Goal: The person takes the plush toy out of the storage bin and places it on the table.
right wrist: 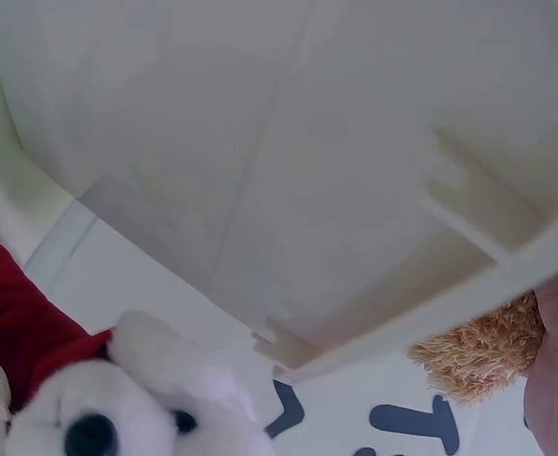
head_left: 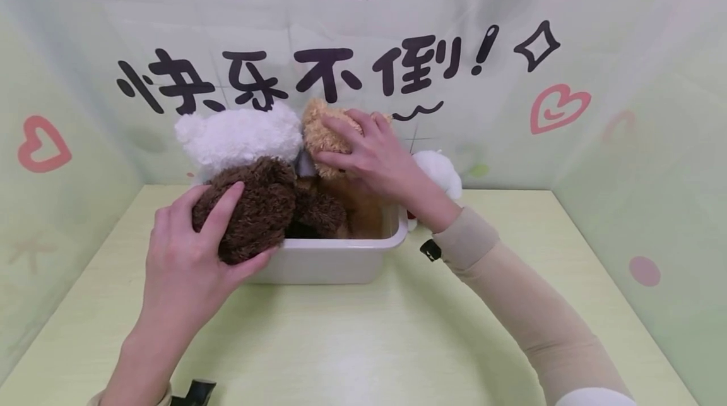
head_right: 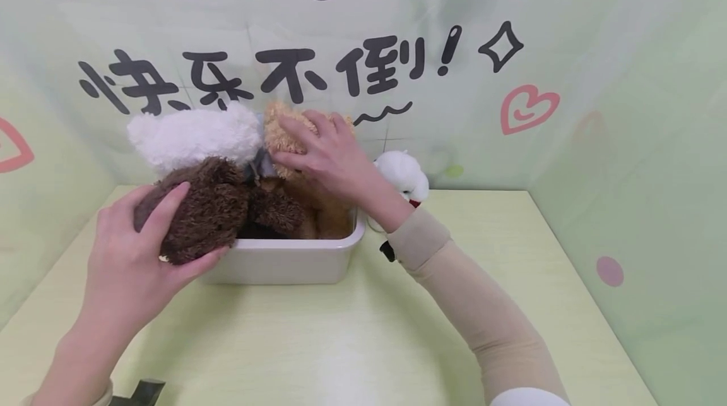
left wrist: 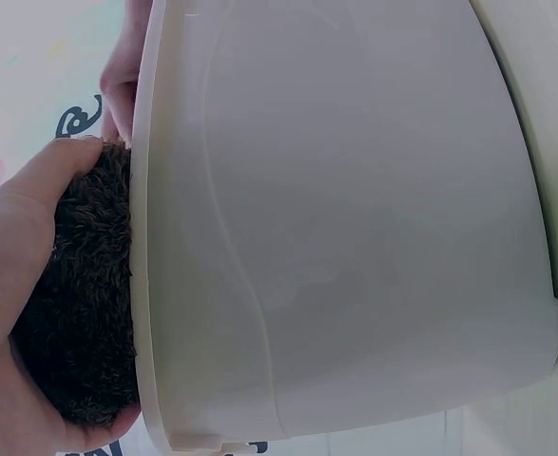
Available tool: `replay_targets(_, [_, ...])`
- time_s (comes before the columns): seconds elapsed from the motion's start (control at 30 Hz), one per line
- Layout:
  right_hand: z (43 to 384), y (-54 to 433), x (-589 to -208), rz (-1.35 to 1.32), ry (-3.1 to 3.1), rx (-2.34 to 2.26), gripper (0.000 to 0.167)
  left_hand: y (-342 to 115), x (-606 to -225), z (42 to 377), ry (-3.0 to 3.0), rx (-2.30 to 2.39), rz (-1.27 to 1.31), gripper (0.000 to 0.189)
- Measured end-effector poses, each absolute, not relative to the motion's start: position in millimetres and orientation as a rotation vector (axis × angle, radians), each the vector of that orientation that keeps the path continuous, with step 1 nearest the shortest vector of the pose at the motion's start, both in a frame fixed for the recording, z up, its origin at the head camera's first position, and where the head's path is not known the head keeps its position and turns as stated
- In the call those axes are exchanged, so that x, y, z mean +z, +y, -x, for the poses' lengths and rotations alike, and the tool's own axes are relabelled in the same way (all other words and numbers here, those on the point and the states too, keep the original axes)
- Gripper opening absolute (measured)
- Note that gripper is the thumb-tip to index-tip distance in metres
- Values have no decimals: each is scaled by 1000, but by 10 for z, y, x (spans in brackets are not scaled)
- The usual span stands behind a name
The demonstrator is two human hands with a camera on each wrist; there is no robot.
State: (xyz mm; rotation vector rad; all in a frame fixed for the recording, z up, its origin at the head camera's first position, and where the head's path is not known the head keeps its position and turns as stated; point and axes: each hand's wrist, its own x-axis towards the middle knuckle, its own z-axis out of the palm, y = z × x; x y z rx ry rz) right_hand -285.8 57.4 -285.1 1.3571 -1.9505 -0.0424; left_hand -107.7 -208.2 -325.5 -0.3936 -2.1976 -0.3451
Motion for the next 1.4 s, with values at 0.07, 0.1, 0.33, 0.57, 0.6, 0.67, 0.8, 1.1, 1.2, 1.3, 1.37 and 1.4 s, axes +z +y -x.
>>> replay_targets(0.07, [2841,604,-2820,-1348,-1903,-26,38,-2076,-3261,1087,-2179,-359,393,84])
replay_targets(0.1, [2830,617,-2802,-1343,-1883,-26,38,-2073,-3264,1092,-2172,-364,394,84])
replay_targets(0.33, [2742,682,-2691,-1342,-1819,-23,43,-2058,-3276,1108,-2150,-374,398,84])
replay_targets(0.57, [2671,771,-2571,-1348,-1688,80,48,-2043,-3262,1111,-2144,-394,406,84])
replay_targets(0.6, [2661,791,-2546,-1348,-1671,91,50,-2041,-3261,1112,-2142,-398,407,84])
replay_targets(0.67, [2640,840,-2487,-1348,-1642,115,51,-2037,-3260,1114,-2140,-402,411,84])
replay_targets(0.8, [2579,949,-2367,-1322,-1605,179,51,-2038,-3260,1122,-2139,-407,416,84])
replay_targets(1.1, [2386,1045,-2177,-1287,-1542,242,38,-2073,-3270,1105,-2142,-419,401,85])
replay_targets(1.2, [2338,1060,-2145,-1284,-1519,252,32,-2074,-3273,1101,-2141,-420,398,85])
replay_targets(1.3, [2309,1086,-2125,-1279,-1517,259,33,-2073,-3277,1097,-2143,-422,397,86])
replay_targets(1.37, [2297,1102,-2113,-1278,-1516,264,34,-2073,-3279,1093,-2146,-426,395,86])
replay_targets(1.4, [2292,1108,-2107,-1278,-1516,266,35,-2073,-3281,1091,-2148,-428,395,86])
